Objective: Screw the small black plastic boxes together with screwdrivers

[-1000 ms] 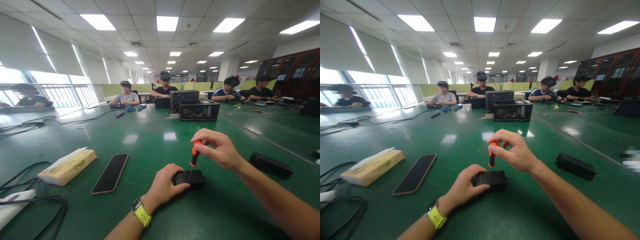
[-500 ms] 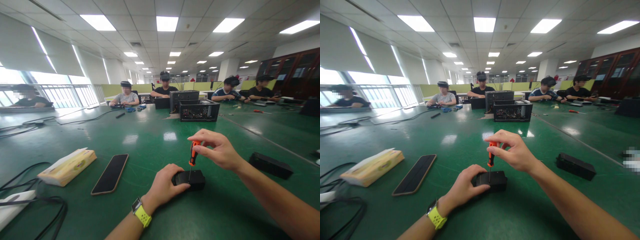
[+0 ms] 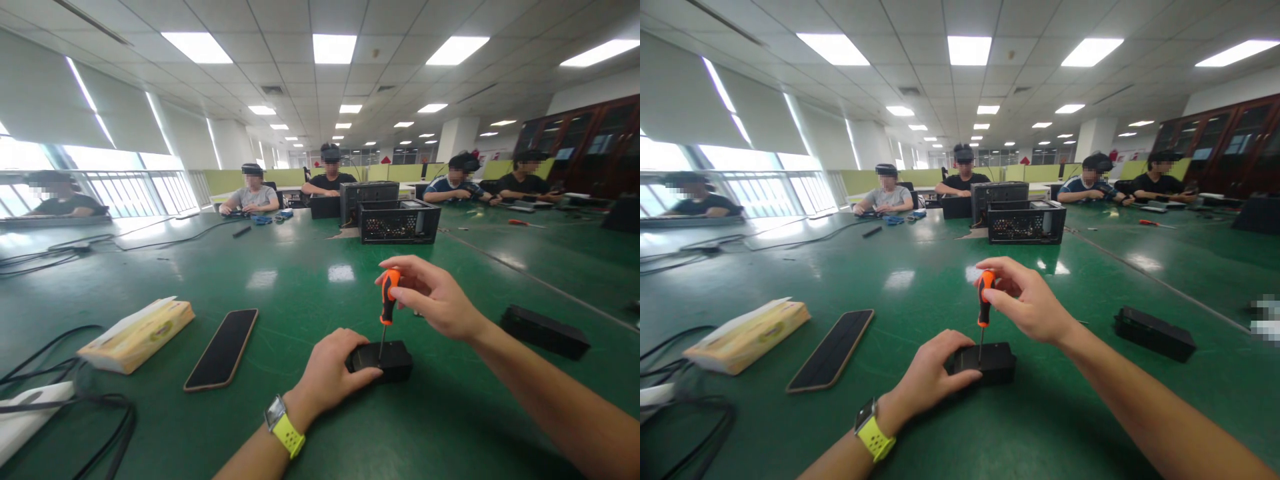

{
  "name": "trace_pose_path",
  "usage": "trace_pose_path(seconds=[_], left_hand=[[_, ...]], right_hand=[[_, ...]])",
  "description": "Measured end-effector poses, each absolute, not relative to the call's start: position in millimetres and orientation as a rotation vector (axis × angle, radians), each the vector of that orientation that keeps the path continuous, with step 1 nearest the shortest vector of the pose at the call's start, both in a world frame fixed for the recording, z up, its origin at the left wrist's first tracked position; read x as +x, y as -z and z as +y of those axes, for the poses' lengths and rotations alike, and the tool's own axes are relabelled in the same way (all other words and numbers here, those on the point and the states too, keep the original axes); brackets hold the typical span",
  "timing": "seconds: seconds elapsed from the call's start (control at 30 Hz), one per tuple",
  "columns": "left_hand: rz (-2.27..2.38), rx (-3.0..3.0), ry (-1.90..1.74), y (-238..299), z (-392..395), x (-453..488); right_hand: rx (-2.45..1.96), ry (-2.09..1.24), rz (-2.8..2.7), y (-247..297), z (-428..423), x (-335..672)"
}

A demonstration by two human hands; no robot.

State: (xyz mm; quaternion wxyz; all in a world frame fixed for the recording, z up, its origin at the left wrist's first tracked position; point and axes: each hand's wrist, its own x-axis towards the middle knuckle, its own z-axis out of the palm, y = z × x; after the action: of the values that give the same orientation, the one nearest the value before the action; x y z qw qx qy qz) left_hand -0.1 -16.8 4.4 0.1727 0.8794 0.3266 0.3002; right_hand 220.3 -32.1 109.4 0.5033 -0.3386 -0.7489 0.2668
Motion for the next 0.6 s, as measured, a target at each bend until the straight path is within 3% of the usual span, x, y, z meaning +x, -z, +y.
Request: trace_pose_path(seconds=[0.2,0.43,0.6], left_hand=[[0.948,2.510,-0.848,-4,-17,-1],[0.962,2.488,-0.849,-4,-18,1],[0.972,2.474,-0.843,-2,-18,1]], right_hand=[[-1.258,-0.514,-1.884,-106,-13,251],[-1.638,-0.289,-2.327,-36,-1,271],[-1.760,-0.259,-2.421,-23,5,277]])
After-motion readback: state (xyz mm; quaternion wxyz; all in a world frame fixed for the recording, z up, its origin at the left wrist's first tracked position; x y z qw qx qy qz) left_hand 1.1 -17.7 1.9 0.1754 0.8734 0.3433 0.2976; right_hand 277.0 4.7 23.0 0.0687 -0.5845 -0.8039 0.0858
